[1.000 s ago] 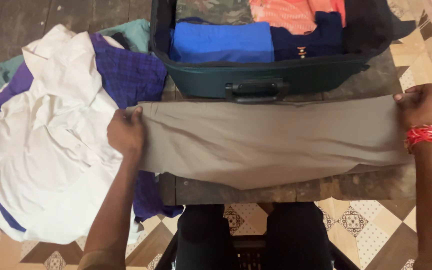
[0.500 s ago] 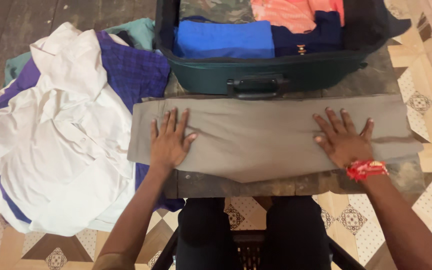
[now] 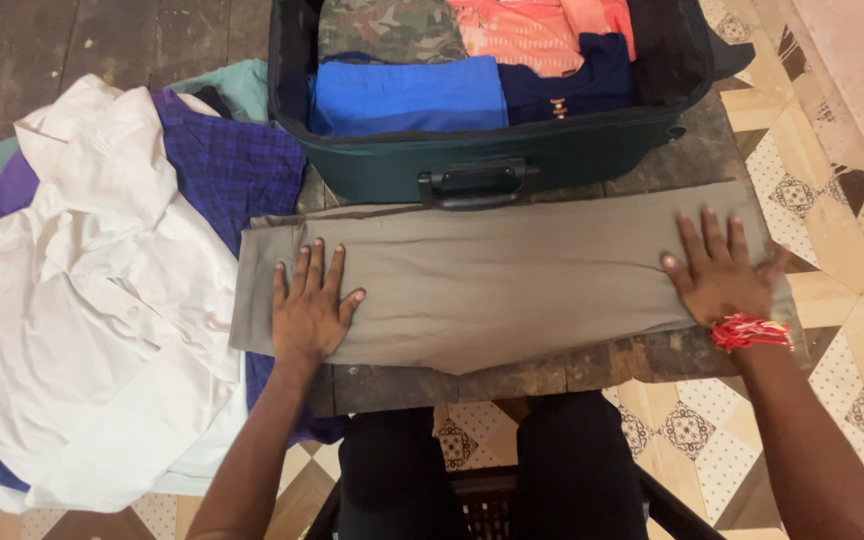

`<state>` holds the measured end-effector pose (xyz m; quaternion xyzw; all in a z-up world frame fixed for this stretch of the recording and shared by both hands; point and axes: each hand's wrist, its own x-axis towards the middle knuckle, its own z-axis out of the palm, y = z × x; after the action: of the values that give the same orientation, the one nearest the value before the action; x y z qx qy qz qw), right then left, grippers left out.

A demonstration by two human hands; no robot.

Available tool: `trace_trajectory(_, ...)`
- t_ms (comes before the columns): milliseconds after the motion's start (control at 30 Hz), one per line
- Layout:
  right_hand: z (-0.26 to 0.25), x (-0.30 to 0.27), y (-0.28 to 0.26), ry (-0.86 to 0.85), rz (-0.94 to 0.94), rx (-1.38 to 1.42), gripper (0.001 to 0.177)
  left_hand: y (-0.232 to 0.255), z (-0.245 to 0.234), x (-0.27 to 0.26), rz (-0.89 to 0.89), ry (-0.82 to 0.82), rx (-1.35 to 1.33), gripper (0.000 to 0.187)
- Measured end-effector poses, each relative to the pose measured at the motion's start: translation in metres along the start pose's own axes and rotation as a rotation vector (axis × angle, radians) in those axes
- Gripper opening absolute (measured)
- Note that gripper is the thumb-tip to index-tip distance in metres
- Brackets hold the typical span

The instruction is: The person folds a pair of trousers on a wooden table and places them into a suitcase, followed by folding a white shirt.

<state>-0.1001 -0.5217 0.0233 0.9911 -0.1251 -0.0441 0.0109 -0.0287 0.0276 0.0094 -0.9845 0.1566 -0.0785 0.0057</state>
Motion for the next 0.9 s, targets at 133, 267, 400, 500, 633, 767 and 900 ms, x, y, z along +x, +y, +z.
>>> trace_trajectory(133, -0.028, 0.007, 0.007, -0.096, 0.122, 0.106, 0.086, 0.001, 0.000, 0.002, 0.012, -0.007, 0.007, 0.075)
trace_trajectory(267, -0.046, 0.030, -0.026, -0.192, 0.214, 0.196, 0.083, 0.000, 0.002, -0.001, 0.024, -0.008, 0.040, 0.076)
trace_trajectory(400, -0.032, 0.034, -0.031, -0.184, 0.109, 0.094, 0.075, 0.001, 0.002, -0.002, 0.023, 0.009, 0.037, 0.076)
trace_trajectory(500, -0.018, 0.027, -0.015, 0.001, 0.145, 0.175, 0.076, 0.001, -0.002, -0.002, 0.034, 0.006, 0.019, 0.076)
trace_trajectory(633, 0.000, 0.033, -0.010, 0.036, 0.155, 0.198, 0.075, 0.003, -0.006, -0.005, 0.036, 0.084, -0.034, 0.072)
trace_trajectory(767, 0.015, 0.040, -0.046, 0.333, 0.027, 0.001, 0.070, 0.018, -0.001, 0.010, -0.089, -0.162, 0.071, 0.073)
trace_trajectory(900, 0.034, 0.036, -0.096, 0.159, -0.191, 0.172, 0.076, 0.051, 0.021, 0.032, -0.092, 0.056, -0.127, 0.068)
